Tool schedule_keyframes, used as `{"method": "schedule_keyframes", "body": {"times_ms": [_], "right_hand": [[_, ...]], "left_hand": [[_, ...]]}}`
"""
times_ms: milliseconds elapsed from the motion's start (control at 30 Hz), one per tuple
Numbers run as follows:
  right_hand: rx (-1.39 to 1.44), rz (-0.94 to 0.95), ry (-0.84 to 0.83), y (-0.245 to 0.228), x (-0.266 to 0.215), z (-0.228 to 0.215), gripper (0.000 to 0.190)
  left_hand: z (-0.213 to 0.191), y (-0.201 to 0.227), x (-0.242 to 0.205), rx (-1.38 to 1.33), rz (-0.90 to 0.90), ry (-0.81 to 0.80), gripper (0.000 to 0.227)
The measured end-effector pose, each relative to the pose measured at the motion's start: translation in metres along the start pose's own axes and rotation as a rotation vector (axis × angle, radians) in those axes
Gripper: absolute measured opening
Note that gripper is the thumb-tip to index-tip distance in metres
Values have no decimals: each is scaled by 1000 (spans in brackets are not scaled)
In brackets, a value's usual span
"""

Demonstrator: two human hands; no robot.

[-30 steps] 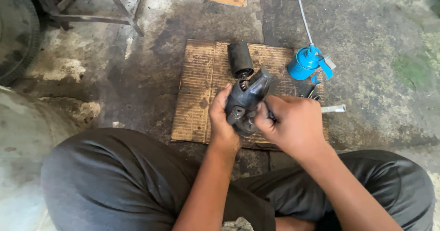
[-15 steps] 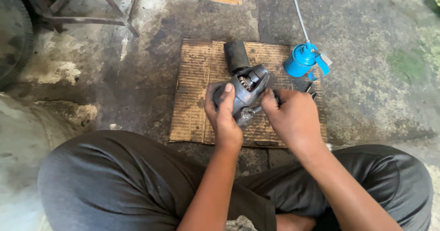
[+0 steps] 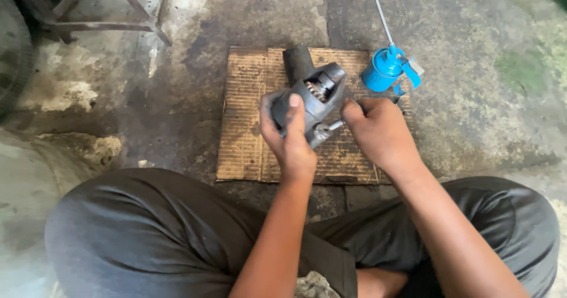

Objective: The person disassembles a mechanical part, likely a starter motor, using a wrench and their hands. They remove bolts, separate the housing, and extract internal components, placing them on a cardboard sheet.

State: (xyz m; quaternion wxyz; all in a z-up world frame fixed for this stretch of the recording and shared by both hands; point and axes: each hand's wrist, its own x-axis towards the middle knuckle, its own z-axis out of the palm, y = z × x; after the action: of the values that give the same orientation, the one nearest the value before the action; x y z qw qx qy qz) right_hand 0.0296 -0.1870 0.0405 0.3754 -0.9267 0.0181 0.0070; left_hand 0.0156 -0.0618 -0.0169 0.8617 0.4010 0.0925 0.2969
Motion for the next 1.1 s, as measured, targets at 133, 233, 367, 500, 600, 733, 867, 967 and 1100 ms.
{"method": "schedule_keyframes", "body": {"times_ms": [133, 233, 367, 500, 600, 733, 867, 967, 1100], "right_hand": [[8, -18, 9, -8, -1, -2, 44], [-9, 42, 8, -8, -2, -3, 42], [130, -42, -60, 11, 4, 2, 40], [271, -9, -146, 26, 9, 3, 43], [178, -5, -39, 22, 0, 3, 43], [-19, -165, 128, 6, -17, 1, 43], [-47, -373, 195, -4, -21, -2, 34], [-44, -644, 232, -5, -20, -3, 26], [-113, -847, 158, -2, -18, -13, 20]], "left_hand": [[-1, 5, 1, -19, 16, -44, 21], [3, 14, -3, 125, 118, -77, 24], [9, 27, -12, 392, 372, -166, 31], [13, 34, -15, 525, 550, -226, 34], [14, 32, -19, 469, 447, -201, 34], [11, 24, -19, 172, 157, -140, 32], [4, 20, -10, -19, -47, -67, 28], [-3, 19, 2, -143, -205, -78, 27], [-12, 23, 14, -332, -658, -129, 28]]}}
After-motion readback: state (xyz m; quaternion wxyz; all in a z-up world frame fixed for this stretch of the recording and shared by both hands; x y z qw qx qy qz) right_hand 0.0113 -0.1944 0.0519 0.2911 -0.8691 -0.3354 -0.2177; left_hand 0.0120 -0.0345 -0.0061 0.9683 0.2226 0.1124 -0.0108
